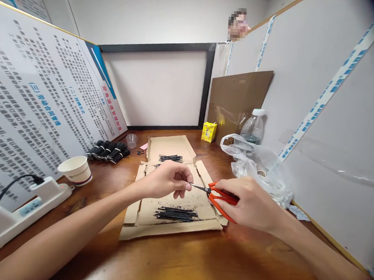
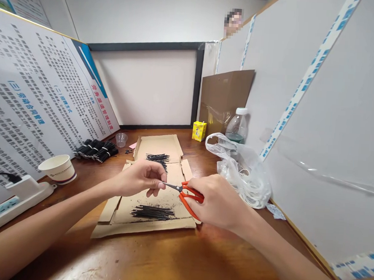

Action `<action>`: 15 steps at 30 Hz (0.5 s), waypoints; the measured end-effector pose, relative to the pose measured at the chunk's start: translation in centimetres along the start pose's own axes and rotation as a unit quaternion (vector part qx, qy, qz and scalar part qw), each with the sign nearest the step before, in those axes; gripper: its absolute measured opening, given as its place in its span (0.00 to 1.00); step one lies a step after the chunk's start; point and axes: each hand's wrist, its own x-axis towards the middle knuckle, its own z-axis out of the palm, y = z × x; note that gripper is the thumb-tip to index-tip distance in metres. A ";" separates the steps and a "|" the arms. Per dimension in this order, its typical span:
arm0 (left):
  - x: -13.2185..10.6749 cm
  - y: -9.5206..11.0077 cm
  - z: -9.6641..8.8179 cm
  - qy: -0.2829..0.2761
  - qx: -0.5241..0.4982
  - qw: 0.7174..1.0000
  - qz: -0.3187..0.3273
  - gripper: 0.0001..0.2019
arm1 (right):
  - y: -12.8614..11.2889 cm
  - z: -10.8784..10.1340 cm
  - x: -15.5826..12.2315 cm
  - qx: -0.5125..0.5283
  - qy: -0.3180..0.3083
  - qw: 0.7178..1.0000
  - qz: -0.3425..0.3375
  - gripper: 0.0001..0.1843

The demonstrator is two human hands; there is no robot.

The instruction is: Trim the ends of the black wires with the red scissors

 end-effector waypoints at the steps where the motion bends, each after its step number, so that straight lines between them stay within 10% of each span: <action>1: 0.0 0.0 0.0 -0.002 0.001 1.000 0.004 0.04 | 0.0 0.0 0.0 0.002 -0.001 1.000 0.000 0.09; 15: 0.1 -0.6 0.1 0.001 -0.036 0.999 0.034 0.09 | -0.2 -0.2 0.0 0.029 0.017 0.999 0.000 0.08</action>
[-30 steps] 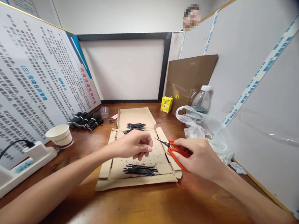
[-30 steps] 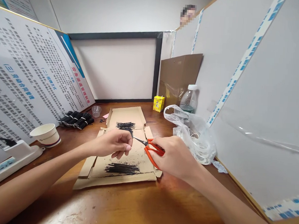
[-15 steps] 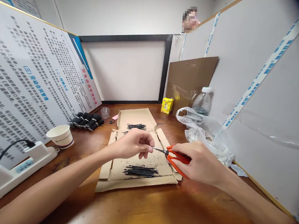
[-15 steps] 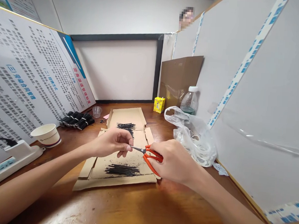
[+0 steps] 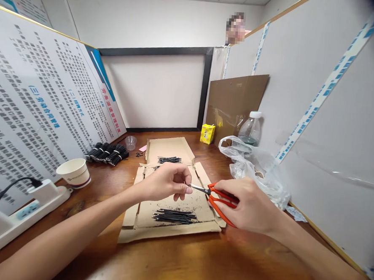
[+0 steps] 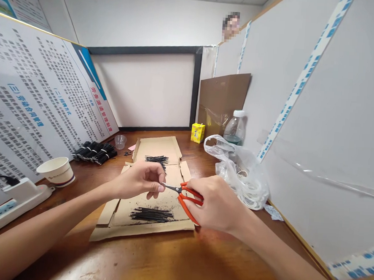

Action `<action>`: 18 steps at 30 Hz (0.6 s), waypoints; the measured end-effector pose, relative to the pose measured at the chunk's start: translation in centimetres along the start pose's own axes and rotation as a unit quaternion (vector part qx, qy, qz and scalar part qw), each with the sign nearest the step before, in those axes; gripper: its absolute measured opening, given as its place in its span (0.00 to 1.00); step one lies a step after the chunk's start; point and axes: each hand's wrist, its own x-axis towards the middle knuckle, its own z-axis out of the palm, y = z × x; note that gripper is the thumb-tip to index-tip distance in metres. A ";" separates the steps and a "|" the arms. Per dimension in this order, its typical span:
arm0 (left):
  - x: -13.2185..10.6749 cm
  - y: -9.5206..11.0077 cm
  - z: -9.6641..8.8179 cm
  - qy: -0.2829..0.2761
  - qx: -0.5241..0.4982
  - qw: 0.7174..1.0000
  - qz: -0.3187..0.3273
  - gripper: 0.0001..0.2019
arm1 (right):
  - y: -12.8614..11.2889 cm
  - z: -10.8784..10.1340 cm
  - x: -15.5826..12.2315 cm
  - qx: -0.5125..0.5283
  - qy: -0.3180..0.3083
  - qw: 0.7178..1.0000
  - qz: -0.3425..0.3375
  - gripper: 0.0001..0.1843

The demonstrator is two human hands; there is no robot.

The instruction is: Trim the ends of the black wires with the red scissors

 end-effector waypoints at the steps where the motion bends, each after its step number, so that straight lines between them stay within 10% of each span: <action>1: 0.0 0.0 0.0 0.001 0.000 1.000 0.002 0.09 | 0.0 0.0 0.0 -0.002 0.002 1.000 -0.003 0.08; 18: 0.1 -0.1 0.4 0.012 -0.019 1.000 0.002 0.10 | -0.1 0.3 -0.2 -0.035 -0.010 0.999 -0.005 0.11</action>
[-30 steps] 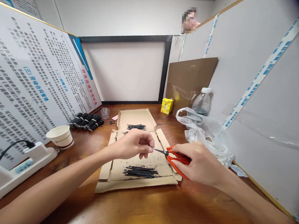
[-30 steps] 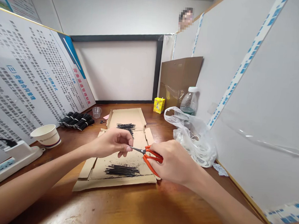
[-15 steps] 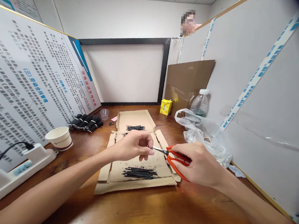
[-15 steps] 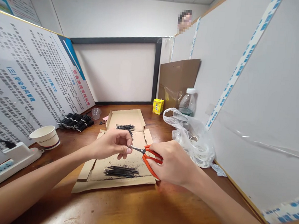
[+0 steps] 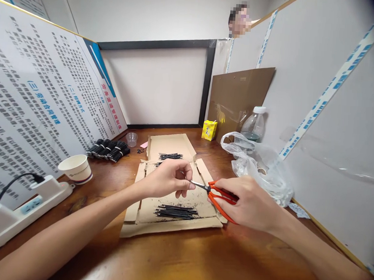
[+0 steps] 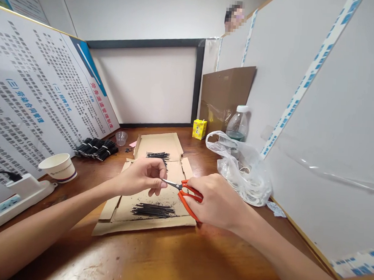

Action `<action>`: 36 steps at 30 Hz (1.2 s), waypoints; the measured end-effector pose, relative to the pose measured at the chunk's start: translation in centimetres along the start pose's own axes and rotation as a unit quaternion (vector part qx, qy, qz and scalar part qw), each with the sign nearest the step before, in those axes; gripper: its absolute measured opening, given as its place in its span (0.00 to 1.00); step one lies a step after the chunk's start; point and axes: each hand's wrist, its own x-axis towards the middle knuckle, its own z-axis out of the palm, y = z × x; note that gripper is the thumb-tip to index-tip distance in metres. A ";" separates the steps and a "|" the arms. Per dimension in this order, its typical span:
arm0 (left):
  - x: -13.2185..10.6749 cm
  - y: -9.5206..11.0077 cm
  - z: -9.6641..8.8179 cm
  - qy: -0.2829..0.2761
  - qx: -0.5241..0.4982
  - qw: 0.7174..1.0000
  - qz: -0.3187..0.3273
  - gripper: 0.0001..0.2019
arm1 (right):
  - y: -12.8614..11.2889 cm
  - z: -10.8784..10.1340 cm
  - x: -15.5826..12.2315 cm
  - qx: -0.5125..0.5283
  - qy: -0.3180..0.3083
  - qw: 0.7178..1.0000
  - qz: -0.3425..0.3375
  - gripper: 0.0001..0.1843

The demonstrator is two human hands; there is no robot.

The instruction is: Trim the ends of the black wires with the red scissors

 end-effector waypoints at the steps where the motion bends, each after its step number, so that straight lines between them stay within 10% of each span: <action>1: 0.0 0.1 0.0 0.001 -0.001 1.000 0.001 0.10 | 0.0 0.0 0.0 -0.001 0.000 1.000 0.001 0.11; 36: -0.1 0.2 0.5 0.006 0.006 1.000 -0.003 0.11 | 0.0 0.4 0.1 0.028 0.011 1.000 -0.002 0.16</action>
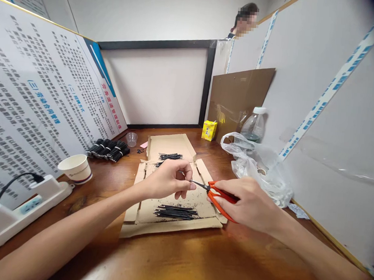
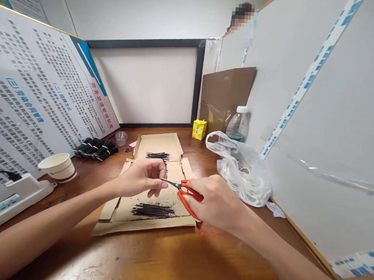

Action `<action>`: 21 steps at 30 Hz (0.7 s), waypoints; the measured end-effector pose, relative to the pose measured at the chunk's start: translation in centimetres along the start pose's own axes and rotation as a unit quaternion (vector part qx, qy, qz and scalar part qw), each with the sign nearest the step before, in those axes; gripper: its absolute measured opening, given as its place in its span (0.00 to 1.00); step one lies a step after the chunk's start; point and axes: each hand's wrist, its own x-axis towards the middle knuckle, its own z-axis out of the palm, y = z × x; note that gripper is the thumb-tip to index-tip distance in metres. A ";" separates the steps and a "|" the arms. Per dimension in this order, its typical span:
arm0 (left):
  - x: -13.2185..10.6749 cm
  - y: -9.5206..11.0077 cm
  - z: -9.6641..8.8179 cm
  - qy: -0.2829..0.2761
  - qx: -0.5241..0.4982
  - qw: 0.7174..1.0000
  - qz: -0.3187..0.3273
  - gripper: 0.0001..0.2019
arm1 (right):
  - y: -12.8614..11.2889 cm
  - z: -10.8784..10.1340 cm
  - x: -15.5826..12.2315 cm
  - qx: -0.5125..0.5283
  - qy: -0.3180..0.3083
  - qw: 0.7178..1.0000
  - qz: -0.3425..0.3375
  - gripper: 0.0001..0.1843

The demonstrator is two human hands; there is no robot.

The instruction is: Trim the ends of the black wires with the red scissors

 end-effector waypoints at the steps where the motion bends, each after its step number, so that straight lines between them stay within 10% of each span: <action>1: 0.0 0.0 0.0 -0.001 0.001 1.000 0.001 0.11 | 0.0 0.0 0.0 -0.002 0.003 1.000 -0.003 0.16; 11: 0.9 -1.3 -4.0 0.100 0.239 0.965 0.044 0.09 | 2.0 -0.2 0.3 -0.016 0.113 0.993 0.024 0.10; 21: -5.8 -4.4 -5.9 0.255 0.401 0.879 0.037 0.06 | 6.4 2.5 -0.2 -0.022 0.131 0.981 0.144 0.08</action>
